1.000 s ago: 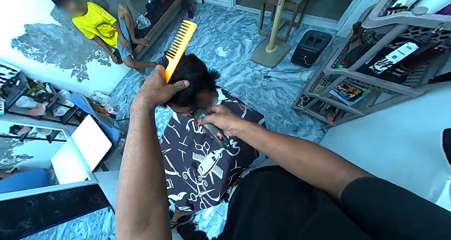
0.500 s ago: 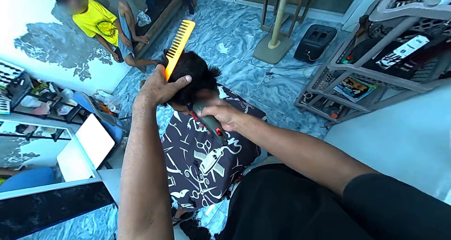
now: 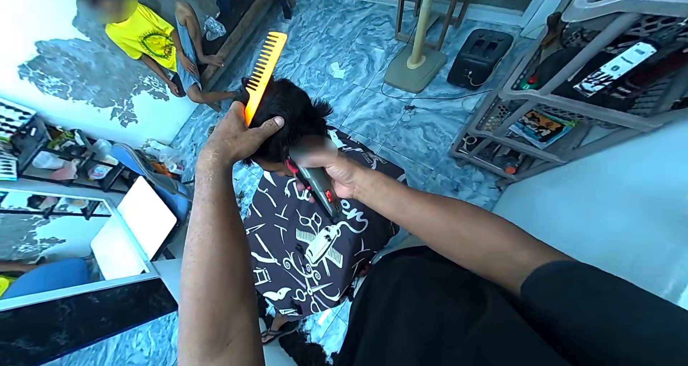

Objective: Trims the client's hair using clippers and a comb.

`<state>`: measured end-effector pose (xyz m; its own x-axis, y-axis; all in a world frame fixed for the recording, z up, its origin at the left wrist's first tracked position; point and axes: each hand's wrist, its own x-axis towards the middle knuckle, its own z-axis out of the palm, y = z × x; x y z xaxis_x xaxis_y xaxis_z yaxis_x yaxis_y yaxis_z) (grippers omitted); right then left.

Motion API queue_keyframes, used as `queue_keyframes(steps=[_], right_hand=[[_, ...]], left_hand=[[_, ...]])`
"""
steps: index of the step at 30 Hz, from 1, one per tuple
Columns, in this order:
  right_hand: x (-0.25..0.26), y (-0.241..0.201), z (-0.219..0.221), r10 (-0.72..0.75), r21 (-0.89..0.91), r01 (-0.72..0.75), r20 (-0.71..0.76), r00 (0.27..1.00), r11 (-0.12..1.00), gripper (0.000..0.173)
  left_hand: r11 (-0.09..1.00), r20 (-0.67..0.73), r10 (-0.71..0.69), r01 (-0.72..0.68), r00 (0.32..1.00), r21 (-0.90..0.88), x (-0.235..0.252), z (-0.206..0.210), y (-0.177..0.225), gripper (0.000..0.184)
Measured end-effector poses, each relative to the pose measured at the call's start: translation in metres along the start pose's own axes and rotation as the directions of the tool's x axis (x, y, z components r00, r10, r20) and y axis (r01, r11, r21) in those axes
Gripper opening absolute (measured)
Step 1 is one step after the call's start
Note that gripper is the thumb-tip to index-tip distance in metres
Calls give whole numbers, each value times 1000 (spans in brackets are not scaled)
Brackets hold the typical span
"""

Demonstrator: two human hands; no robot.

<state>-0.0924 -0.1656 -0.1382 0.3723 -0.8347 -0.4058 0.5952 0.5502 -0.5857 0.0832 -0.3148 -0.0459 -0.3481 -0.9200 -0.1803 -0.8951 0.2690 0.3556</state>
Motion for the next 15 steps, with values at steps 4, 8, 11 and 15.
queue_keyframes(steps=[4, 8, 11, 15], right_hand=[[2, -3, -3, 25, -2, -25, -1, 1000, 1000, 30], [0, -4, -2, 20, 32, -21, 19, 1000, 999, 32], [-1, -7, -2, 52, -8, -52, -14, 999, 999, 30], [-2, -9, 1, 21, 28, -22, 31, 999, 999, 32]], left_hand=[[1000, 2, -5, 5, 1000, -6, -1, -2, 3, 86], [1000, 5, -8, 8, 1000, 0, 0, -2, 2, 87], [1000, 9, 3, -3, 1000, -7, 1, -2, 3, 85], [1000, 6, 15, -15, 1000, -9, -1, -2, 2, 83]])
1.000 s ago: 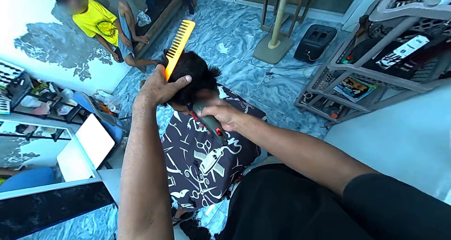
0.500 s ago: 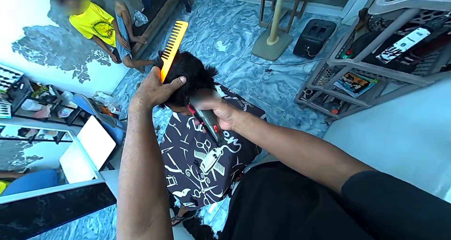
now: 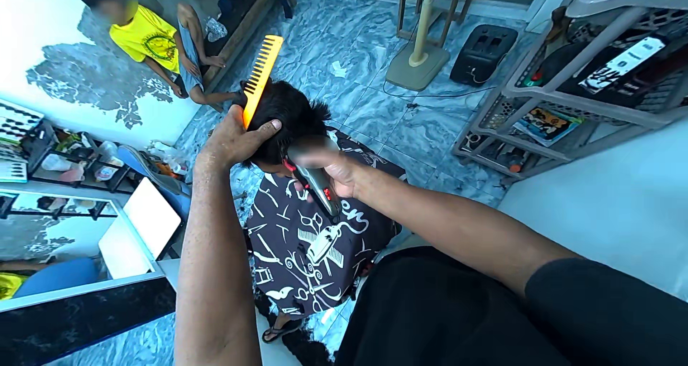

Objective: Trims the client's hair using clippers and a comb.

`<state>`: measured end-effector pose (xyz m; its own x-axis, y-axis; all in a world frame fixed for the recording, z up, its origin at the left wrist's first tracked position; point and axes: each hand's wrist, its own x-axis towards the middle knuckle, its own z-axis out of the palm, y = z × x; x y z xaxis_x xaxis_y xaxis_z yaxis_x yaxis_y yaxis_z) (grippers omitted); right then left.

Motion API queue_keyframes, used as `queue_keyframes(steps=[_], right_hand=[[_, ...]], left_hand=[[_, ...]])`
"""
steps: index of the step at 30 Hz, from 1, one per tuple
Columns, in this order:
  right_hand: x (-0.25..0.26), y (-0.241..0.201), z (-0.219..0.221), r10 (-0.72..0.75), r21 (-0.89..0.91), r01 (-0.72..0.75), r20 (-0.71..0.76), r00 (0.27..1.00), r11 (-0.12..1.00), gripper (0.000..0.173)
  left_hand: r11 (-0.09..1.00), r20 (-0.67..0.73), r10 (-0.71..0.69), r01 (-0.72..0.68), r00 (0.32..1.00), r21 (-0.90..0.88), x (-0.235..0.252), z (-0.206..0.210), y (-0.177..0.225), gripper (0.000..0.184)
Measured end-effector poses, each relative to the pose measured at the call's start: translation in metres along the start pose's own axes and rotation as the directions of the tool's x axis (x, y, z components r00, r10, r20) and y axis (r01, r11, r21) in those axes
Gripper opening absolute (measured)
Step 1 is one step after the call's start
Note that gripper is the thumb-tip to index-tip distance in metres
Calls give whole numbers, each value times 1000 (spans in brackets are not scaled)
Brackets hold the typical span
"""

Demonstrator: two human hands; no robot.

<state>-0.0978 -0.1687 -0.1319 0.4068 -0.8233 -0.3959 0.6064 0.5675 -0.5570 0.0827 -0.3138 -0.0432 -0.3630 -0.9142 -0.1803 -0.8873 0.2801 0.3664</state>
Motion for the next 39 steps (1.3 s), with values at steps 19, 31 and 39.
queue_keyframes(steps=[19, 31, 39], right_hand=[[0, -1, -2, 0, -20, 0, -7, 1000, 1000, 30], [-2, -8, -3, 17, 15, -18, 34, 999, 1000, 32], [-18, -10, -18, 108, -300, -65, 129, 986, 952, 31]], left_hand=[[999, 15, -27, 28, 1000, -16, 0, -1, 0, 80], [997, 48, -22, 25, 999, -76, -3, -4, -1, 80], [995, 33, 25, -22, 999, -100, -10, -5, 2, 83]])
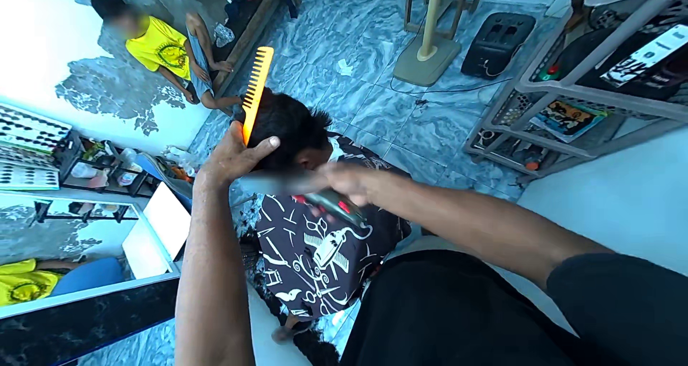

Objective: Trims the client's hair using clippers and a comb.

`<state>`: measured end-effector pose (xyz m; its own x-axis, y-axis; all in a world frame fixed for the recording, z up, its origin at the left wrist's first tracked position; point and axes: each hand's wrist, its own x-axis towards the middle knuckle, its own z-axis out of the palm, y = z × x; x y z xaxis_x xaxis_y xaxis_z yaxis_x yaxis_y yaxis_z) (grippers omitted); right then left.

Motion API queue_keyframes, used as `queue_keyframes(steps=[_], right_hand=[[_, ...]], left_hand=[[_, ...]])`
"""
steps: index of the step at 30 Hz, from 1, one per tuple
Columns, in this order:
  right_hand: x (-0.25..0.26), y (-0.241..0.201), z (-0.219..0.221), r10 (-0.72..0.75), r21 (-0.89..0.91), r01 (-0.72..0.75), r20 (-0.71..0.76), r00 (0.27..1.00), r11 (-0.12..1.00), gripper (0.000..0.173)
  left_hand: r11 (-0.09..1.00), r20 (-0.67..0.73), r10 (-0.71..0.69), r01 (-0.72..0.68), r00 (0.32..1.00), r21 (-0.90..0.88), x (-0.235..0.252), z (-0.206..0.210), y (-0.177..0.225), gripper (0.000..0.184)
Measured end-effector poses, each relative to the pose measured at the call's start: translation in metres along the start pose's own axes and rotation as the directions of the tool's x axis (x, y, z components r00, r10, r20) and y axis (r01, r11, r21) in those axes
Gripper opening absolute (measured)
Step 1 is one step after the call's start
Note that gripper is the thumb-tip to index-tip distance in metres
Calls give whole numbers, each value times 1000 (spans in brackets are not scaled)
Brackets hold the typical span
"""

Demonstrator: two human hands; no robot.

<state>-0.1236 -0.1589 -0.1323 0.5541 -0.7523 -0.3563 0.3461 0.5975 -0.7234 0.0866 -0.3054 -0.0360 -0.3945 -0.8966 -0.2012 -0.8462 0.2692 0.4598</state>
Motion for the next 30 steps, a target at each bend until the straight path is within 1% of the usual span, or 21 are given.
queue_keyframes(steps=[2, 4, 5, 6, 8, 9, 11, 14, 16, 18, 19, 20, 21, 22, 23, 24, 25, 26, 27, 28, 30], right_hand=[[-30, 41, -37, 161, -136, -159, 0, 987, 978, 30], [-81, 94, -90, 200, -16, -200, -19, 980, 980, 38], [-110, 119, -119, 160, 83, -157, -35, 986, 984, 44], [-139, 142, -146, 97, 183, -83, -71, 993, 980, 49], [-195, 186, -184, -35, 379, 118, -219, 975, 918, 58], [-213, 199, -196, -99, 445, 228, -295, 950, 866, 62], [-229, 206, -216, -222, 479, 399, -384, 896, 782, 63], [-226, 191, -236, -294, 430, 472, -418, 860, 770, 62], [-216, 173, -239, -310, 385, 463, -396, 864, 799, 62], [-201, 155, -233, -310, 349, 415, -319, 896, 840, 65], [-192, 145, -226, -292, 316, 369, -267, 919, 874, 67], [-182, 133, -214, -260, 256, 317, -235, 937, 913, 65], [-170, 118, -196, -219, 177, 260, -220, 951, 949, 60], [-156, 103, -174, -180, 80, 200, -202, 963, 977, 57], [-140, 88, -150, -162, -43, 157, -177, 971, 987, 56], [-120, 76, -125, -173, -180, 147, -140, 975, 973, 56], [-98, 64, -100, -205, -322, 163, -103, 973, 933, 56], [-73, 55, -77, -253, -451, 195, -72, 965, 871, 55], [-49, 49, -55, -290, -545, 213, -58, 955, 811, 53], [-27, 43, -36, -298, -594, 205, -61, 952, 777, 51], [5, 32, -7, -256, -574, 144, -119, 959, 806, 50]], left_hand=[[1000, -114, 26, -27, 993, -7, -23, -2, 0, 70], [1000, -358, 0, 9, 934, 24, -67, 4, -12, 56], [997, -468, 16, 19, 883, 70, -88, 8, -18, 60], [993, -527, 65, -4, 847, 117, -105, 14, -21, 67], [979, -498, 155, -66, 853, 192, -129, 36, -19, 73], [968, -461, 198, -98, 865, 232, -131, 45, -15, 69], [924, -410, 305, -162, 859, 347, -118, 52, -10, 57], [870, -285, 381, -236, 879, 433, -91, 43, -22, 49], [850, -185, 358, -237, 915, 470, -91, 37, -50, 51], [851, -103, 318, -236, 942, 469, -112, 43, -90, 53], [872, -113, 302, -226, 947, 435, -130, 53, -107, 53], [901, -183, 302, -218, 935, 375, -149, 66, -117, 53], [933, -325, 312, -223, 893, 282, -167, 82, -117, 54], [959, -518, 284, -246, 807, 142, -183, 101, -110, 54], [955, -699, 195, -296, 688, -24, -198, 120, -98, 51], [913, -829, 55, -365, 556, -184, -208, 137, -81, 45], [845, -902, -108, -440, 417, -304, -212, 153, -62, 44], [774, -910, -283, -488, 302, -403, -212, 167, -43, 47], [714, -879, -409, -514, 247, -476, -211, 182, -28, 50], [673, -850, -454, -523, 266, -523, -211, 196, -20, 51], [668, -859, -361, -542, 362, -510, -220, 216, -24, 49]])
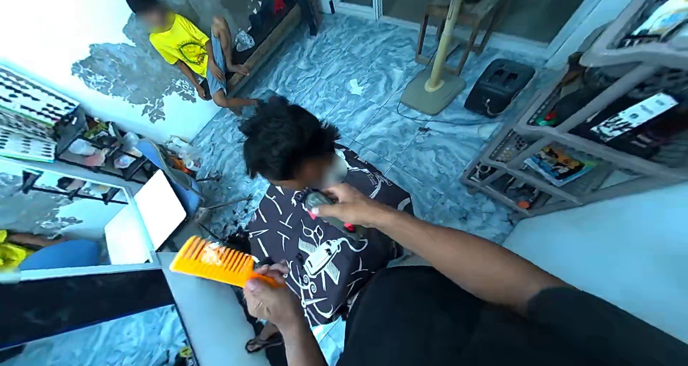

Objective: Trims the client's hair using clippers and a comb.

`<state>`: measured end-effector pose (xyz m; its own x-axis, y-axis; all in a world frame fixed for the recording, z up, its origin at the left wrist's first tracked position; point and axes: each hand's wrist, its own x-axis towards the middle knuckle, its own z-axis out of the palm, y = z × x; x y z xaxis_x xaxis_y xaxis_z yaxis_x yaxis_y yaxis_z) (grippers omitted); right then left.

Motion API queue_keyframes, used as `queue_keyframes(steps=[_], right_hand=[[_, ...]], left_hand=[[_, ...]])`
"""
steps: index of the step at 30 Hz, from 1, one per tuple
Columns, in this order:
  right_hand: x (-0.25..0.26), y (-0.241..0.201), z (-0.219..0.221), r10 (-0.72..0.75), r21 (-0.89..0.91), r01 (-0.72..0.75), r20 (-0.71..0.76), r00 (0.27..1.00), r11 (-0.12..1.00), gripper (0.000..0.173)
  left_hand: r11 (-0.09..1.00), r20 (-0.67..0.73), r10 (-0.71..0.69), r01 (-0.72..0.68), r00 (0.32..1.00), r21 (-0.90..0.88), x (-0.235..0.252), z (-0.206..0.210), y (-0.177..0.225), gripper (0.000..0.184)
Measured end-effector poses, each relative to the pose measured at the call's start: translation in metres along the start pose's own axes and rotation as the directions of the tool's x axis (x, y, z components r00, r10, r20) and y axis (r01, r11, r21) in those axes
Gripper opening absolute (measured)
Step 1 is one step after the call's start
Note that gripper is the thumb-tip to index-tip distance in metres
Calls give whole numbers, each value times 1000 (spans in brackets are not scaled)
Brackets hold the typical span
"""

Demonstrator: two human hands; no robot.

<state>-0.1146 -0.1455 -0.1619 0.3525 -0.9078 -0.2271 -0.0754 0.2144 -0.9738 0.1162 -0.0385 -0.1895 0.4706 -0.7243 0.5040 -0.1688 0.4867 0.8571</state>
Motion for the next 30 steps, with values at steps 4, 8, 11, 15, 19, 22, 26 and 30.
queue_keyframes(steps=[4, 8, 11, 15, 19, 22, 26, 30], right_hand=[[19, -14, 16, 157, 245, -145, -29, 987, 958, 44], [18, -21, 18, 220, 414, -195, -15, 975, 889, 39], [17, -29, 21, 173, 495, -132, -38, 984, 859, 37], [17, -33, 23, 245, 485, -193, -46, 968, 853, 38], [17, -39, 21, 164, 546, -97, -76, 983, 832, 35], [16, -32, 22, 239, 499, -184, -46, 970, 847, 38], [16, -40, 20, 163, 569, -102, -58, 985, 816, 35], [15, -34, 22, 230, 509, -179, -40, 972, 842, 36]], left_hand=[[998, -72, -8, 12, 997, 55, -4, -54, 5, 34], [979, -254, -109, 149, 961, 143, -17, -109, 7, 26], [958, -279, -193, 242, 941, 153, -30, -136, -1, 25], [948, -302, -256, 300, 918, 109, -31, -140, -8, 26], [952, -260, -255, 289, 931, 102, -18, -125, -7, 23], [963, -207, -224, 249, 952, 103, -6, -116, -1, 23], [971, -176, -194, 215, 965, 109, 3, -112, 0, 24], [973, -154, -184, 202, 971, 113, 5, -109, -2, 24]])
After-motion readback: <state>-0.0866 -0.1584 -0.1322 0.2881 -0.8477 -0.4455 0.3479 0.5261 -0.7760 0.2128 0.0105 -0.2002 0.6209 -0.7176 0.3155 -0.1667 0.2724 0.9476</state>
